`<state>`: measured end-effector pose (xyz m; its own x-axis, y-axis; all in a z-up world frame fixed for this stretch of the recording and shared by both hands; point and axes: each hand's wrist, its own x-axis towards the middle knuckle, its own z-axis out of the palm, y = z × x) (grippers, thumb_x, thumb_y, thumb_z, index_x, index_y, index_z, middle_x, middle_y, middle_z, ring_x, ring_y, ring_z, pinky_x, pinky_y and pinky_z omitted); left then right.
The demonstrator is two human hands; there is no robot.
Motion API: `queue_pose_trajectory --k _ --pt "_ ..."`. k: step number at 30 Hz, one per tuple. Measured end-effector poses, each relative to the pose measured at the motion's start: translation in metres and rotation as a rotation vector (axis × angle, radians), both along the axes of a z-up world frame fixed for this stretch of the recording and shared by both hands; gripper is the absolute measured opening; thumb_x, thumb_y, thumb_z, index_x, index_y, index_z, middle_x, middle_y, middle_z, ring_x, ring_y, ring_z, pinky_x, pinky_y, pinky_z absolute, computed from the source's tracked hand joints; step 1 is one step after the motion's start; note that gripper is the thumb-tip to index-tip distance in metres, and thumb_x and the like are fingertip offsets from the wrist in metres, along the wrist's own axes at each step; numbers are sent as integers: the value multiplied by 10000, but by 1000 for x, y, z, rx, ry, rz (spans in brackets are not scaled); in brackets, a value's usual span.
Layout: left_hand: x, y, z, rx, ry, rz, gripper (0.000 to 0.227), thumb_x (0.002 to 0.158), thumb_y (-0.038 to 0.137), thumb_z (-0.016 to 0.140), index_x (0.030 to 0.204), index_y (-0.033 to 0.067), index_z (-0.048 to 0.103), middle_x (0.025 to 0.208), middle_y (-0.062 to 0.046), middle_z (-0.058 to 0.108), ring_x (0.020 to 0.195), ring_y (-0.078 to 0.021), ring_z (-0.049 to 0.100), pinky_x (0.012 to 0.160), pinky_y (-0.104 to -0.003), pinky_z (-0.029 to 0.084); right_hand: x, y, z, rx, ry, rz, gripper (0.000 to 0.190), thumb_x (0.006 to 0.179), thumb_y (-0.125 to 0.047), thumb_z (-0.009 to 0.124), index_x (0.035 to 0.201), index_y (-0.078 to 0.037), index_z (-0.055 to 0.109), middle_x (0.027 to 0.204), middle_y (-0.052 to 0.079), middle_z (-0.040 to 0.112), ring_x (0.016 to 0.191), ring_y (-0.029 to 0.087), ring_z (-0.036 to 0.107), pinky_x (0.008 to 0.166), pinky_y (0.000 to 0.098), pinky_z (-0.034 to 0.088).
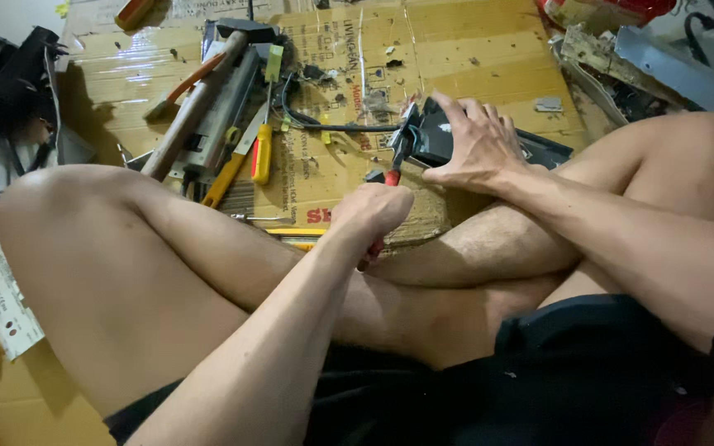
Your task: The person sits on the floor and uses a screwdriver to remove screws from a black electronic device. They then use pliers to cut wires and manipulate internal components of the device.
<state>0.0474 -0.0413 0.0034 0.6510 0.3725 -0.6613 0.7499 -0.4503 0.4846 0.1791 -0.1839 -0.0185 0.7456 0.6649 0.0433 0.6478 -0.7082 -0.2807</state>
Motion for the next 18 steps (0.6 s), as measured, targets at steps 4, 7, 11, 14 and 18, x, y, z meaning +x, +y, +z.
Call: queue_pose_trajectory --k 4,7,11,14,18 --pt "-8 12 10 -6 49 -96 433 736 357 458 874 52 734 647 -162 693 635 -319 753 701 -480 591 0 -1 -1 -1 33 8 1156 664 -682 772 1591 -171 309 1348 257 482 1263 460 480 1020 619 359" --pt "5 34 24 281 -76 -326 547 801 414 506 1116 41 753 1091 -210 746 1104 -337 720 957 -466 546 -2 -1 -1 -21 -72 8 1139 692 -660 788 1588 -151 302 1340 251 456 1242 461 472 998 630 366" --pt "1 63 95 535 89 -594 365 883 223 519 1146 102 742 943 -139 746 881 -257 748 852 -450 584 -16 -1 -10 -61 -127 67 1257 594 -601 814 1618 -130 257 1299 264 453 1230 481 465 983 621 363" --pt "15 79 110 565 202 -641 412 899 215 530 1238 68 712 976 -152 746 929 -288 733 846 -480 564 -29 4 -2 -104 -195 151 1312 560 -602 810 1634 -124 227 1256 262 463 1200 486 477 976 596 365" --pt "44 87 84 571 287 -837 519 896 251 632 1389 86 635 1008 -139 756 973 -299 723 891 -505 514 -37 -3 1 -105 -219 225 1383 554 -649 791 1659 -151 126 1281 248 432 1244 483 445 1019 570 334"
